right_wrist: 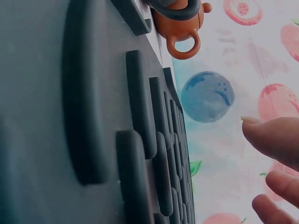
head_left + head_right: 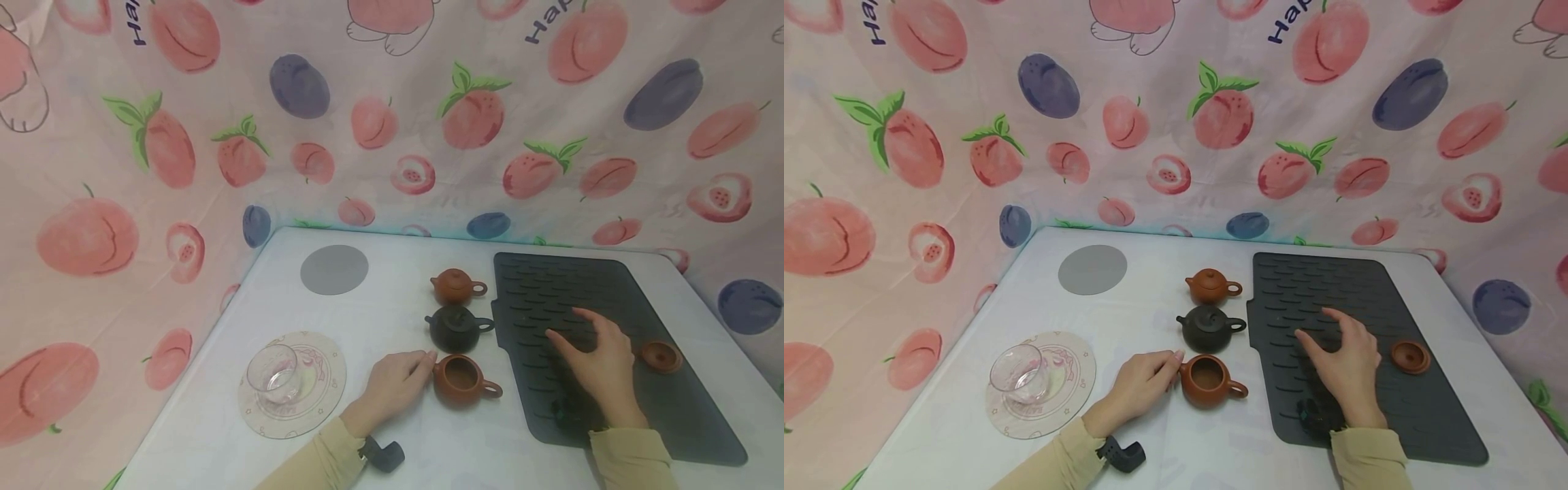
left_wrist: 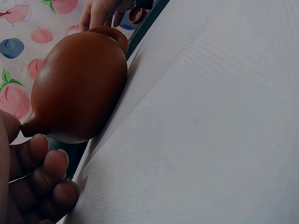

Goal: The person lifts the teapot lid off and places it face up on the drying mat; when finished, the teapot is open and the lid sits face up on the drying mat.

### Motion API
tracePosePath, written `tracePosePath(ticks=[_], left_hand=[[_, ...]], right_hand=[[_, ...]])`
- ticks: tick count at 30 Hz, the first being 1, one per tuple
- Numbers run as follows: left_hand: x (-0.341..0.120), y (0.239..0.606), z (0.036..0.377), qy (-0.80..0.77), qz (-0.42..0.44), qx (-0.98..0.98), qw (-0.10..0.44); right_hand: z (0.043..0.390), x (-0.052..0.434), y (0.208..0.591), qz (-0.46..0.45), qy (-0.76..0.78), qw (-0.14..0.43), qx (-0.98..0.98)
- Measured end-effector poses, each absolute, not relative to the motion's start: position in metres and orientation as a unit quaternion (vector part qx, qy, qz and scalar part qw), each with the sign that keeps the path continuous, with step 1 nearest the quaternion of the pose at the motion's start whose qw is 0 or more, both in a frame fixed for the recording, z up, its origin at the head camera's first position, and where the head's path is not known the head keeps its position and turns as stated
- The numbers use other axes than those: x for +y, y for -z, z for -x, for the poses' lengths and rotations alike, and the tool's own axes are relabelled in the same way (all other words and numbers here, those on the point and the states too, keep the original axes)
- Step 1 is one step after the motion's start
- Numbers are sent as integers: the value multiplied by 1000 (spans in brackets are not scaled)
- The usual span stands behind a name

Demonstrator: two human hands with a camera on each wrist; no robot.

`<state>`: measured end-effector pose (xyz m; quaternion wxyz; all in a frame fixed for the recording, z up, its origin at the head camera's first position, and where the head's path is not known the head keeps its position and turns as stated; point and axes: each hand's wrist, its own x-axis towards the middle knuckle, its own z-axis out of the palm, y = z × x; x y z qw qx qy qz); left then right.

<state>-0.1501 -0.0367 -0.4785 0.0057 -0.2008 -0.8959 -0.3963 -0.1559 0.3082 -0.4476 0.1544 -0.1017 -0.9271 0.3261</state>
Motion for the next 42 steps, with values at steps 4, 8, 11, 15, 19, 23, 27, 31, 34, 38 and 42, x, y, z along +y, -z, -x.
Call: tracePosePath(ticks=[4,8,11,15,19,23,27,31,34,38,42], left_hand=[[-37,478,150,396,200,-896,6],[-37,478,150,398,197,-896,5],[-36,478,150,398,197,-896,7],[-37,479,151,398,196,-896,7],[-37,478,151,398,196,-896,6],[-37,478,151,397,194,-897,1],[-37,478,151,397,192,-897,-3],[-37,477,151,396,191,-898,-4],[-37,477,151,395,190,-899,-4],[-36,477,151,394,189,-899,-5],[-36,478,151,394,188,-899,-2]], right_hand=[[156,307,447,102,-326,157,-927],[156,306,448,103,-324,157,-927],[157,306,448,103,-324,155,-928],[157,305,449,103,-326,155,-927],[157,304,448,102,-327,157,-926],[156,303,448,100,-325,159,-927],[156,302,448,97,-323,160,-928],[156,301,448,92,-321,164,-928],[156,301,448,91,-321,165,-928],[157,300,449,90,-319,166,-929],[157,300,449,86,-319,168,-929]])
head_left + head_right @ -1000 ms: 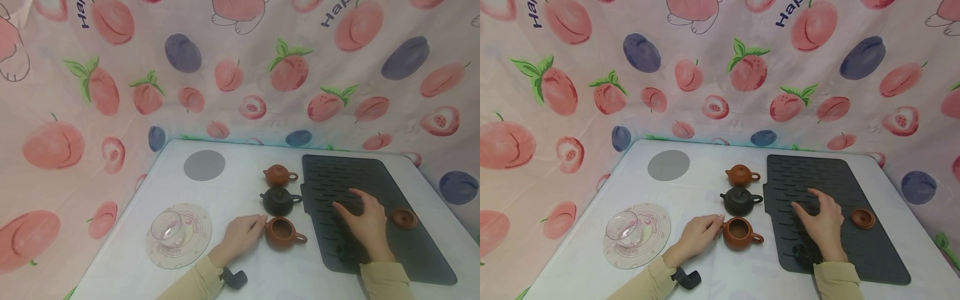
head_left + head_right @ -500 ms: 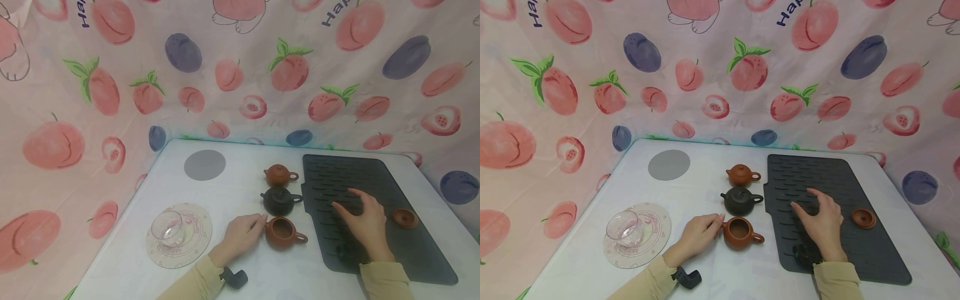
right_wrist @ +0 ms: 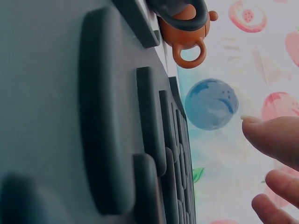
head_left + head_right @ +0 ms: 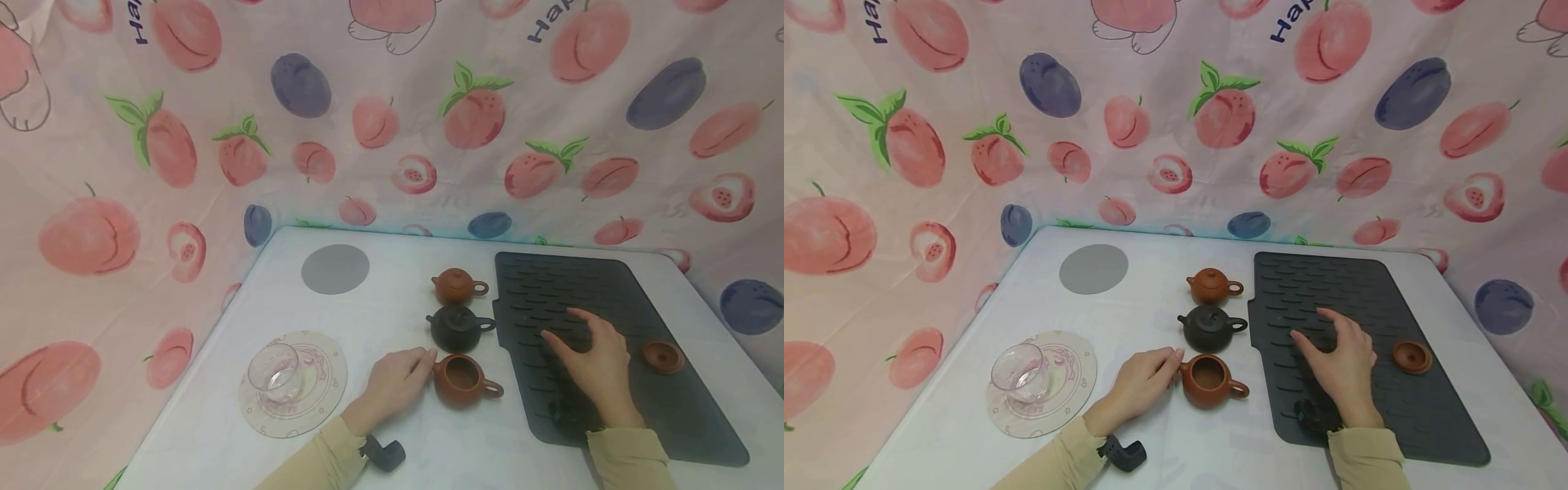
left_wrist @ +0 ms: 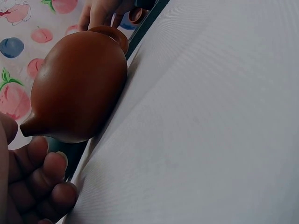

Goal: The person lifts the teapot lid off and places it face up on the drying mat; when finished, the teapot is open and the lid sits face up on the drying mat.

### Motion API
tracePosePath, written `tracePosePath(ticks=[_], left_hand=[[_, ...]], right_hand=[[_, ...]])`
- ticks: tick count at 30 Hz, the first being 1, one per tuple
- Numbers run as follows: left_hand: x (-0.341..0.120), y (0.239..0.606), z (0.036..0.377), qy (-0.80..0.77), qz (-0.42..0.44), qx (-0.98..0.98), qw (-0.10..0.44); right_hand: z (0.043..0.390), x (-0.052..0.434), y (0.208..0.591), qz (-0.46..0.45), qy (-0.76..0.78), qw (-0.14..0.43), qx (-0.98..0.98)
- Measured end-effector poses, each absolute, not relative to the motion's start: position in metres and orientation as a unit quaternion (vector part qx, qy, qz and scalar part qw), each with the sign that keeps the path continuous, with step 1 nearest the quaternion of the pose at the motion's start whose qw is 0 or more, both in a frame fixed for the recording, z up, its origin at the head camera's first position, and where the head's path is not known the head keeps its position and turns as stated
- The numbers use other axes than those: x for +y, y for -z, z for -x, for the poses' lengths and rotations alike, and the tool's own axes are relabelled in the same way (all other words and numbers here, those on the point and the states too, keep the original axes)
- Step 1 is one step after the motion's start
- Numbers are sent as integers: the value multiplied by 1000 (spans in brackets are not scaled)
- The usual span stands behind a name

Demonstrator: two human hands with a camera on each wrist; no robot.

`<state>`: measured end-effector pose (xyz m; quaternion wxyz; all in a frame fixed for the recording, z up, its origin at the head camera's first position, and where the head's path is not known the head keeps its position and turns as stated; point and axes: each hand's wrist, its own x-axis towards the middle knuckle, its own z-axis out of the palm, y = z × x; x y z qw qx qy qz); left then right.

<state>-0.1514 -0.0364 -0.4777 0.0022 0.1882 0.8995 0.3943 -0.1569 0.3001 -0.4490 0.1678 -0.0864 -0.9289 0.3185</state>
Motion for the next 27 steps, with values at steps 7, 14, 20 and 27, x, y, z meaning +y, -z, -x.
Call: tracePosePath(ticks=[7,14,20,27], left_hand=[[-36,478,151,-389,-189,902,-7],[-34,477,152,-387,-191,902,-12],[-34,477,153,-383,-187,905,-14],[-35,476,155,-378,-175,909,-18]], right_hand=[[158,299,448,80,-318,165,-930],[158,299,450,72,-312,166,-933],[158,297,452,77,-311,161,-934],[159,292,452,76,-316,157,-933]])
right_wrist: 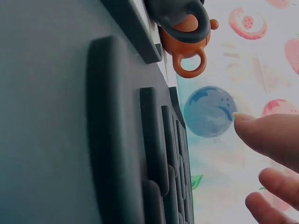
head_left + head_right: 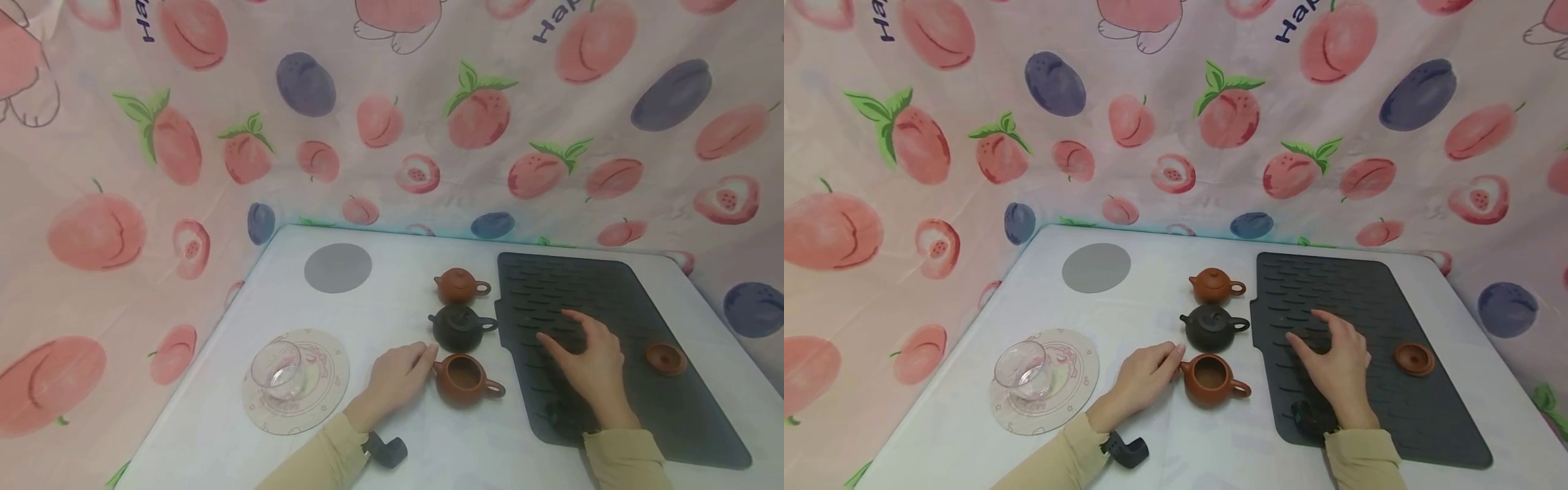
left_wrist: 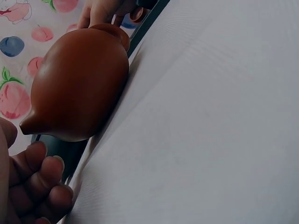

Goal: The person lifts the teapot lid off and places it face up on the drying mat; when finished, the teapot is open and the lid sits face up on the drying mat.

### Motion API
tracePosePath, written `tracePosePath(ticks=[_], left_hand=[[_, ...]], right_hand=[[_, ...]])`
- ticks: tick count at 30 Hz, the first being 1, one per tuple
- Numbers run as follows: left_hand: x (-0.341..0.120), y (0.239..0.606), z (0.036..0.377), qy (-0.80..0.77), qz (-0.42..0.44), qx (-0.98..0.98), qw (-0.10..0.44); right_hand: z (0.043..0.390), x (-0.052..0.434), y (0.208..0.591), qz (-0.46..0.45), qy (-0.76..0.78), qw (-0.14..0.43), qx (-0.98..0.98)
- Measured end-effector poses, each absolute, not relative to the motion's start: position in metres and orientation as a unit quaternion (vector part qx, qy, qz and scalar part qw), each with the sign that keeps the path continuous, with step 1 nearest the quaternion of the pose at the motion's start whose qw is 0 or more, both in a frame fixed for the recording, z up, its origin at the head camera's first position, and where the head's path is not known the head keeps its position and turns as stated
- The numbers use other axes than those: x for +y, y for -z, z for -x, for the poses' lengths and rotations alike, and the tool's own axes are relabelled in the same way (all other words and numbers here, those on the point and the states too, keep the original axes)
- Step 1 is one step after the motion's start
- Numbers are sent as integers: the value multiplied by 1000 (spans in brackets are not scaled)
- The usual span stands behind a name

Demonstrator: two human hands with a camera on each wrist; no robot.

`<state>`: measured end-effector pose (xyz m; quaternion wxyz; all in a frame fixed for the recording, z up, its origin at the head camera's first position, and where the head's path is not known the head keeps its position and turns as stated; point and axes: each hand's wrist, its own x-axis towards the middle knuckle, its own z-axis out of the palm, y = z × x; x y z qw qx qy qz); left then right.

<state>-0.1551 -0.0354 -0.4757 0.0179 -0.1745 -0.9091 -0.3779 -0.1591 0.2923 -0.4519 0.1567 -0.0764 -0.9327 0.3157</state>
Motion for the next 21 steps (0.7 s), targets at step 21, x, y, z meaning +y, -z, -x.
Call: tracePosePath(ticks=[21], left_hand=[[-35,476,160,386,160,-908,31]], right_hand=[[158,285,452,55,-318,158,-933]])
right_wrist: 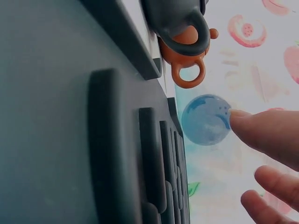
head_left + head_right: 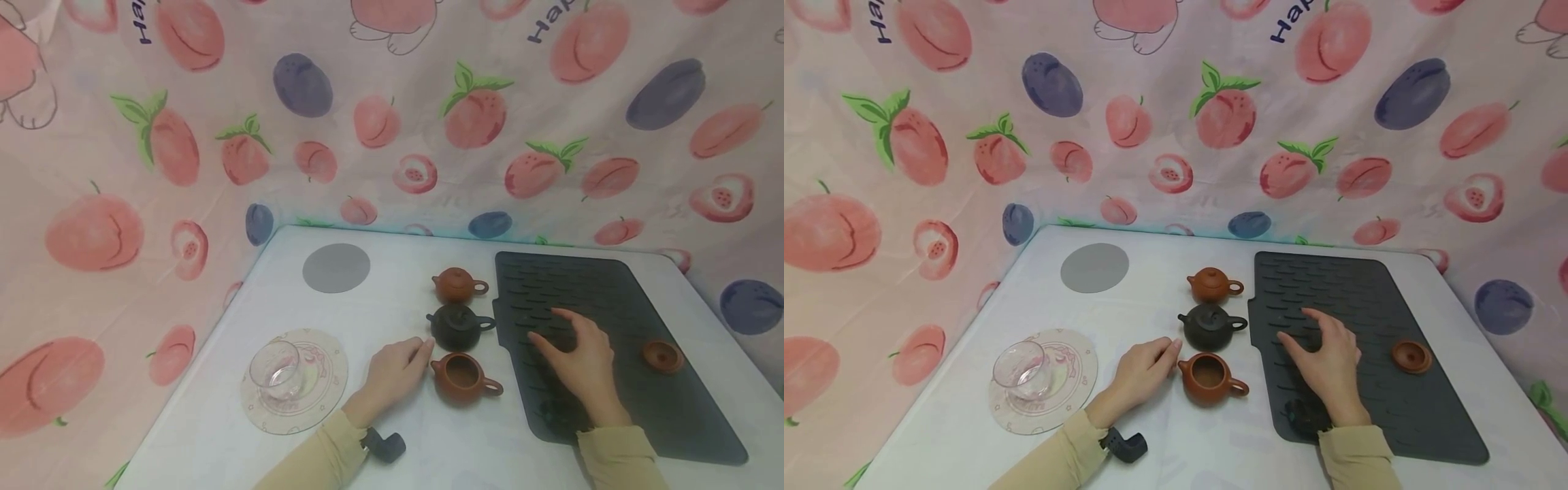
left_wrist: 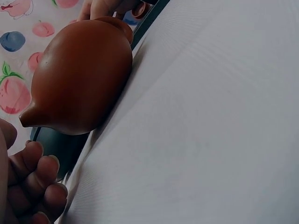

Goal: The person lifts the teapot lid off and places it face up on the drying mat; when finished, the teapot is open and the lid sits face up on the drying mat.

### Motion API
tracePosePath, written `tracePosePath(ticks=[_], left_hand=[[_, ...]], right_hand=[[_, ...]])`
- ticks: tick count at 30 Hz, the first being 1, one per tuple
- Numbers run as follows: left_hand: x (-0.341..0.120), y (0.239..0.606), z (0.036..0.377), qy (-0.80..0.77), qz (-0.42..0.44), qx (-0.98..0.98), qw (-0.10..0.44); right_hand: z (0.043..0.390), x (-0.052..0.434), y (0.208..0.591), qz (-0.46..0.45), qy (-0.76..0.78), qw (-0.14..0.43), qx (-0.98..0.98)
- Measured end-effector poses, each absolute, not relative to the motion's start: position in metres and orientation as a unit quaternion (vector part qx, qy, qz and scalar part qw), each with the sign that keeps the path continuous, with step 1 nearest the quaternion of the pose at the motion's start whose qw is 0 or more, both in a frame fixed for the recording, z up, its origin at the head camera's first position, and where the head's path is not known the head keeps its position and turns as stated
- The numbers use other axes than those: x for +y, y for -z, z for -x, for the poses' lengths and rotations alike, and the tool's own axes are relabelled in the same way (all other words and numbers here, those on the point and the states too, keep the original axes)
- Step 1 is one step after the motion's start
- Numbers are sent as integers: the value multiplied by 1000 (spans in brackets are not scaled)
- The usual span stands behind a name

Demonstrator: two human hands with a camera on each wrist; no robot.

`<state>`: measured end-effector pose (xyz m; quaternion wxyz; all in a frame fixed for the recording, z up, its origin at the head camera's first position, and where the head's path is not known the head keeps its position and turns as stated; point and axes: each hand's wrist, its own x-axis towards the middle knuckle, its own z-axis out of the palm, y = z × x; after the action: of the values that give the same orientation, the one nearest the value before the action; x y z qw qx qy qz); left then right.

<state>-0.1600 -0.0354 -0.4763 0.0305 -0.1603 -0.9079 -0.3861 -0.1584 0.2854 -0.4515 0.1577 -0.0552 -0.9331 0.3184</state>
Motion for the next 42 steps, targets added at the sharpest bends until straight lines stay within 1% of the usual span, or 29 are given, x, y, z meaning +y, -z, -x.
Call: tracePosePath(ticks=[7,14,23,28,35,42], left_hand=[[-36,475,162,391,156,-907,24],[-37,474,165,383,157,-910,27],[-38,472,167,391,159,-906,29],[-38,472,167,408,162,-898,34],[-39,475,169,428,159,-889,28],[-40,472,174,403,172,-897,53]], right_hand=[[159,284,451,40,-320,165,-932],[160,280,451,43,-325,148,-933],[162,279,453,35,-334,151,-930],[163,278,452,32,-337,146,-930],[166,273,450,28,-335,131,-932],[169,267,450,4,-333,134,-933]])
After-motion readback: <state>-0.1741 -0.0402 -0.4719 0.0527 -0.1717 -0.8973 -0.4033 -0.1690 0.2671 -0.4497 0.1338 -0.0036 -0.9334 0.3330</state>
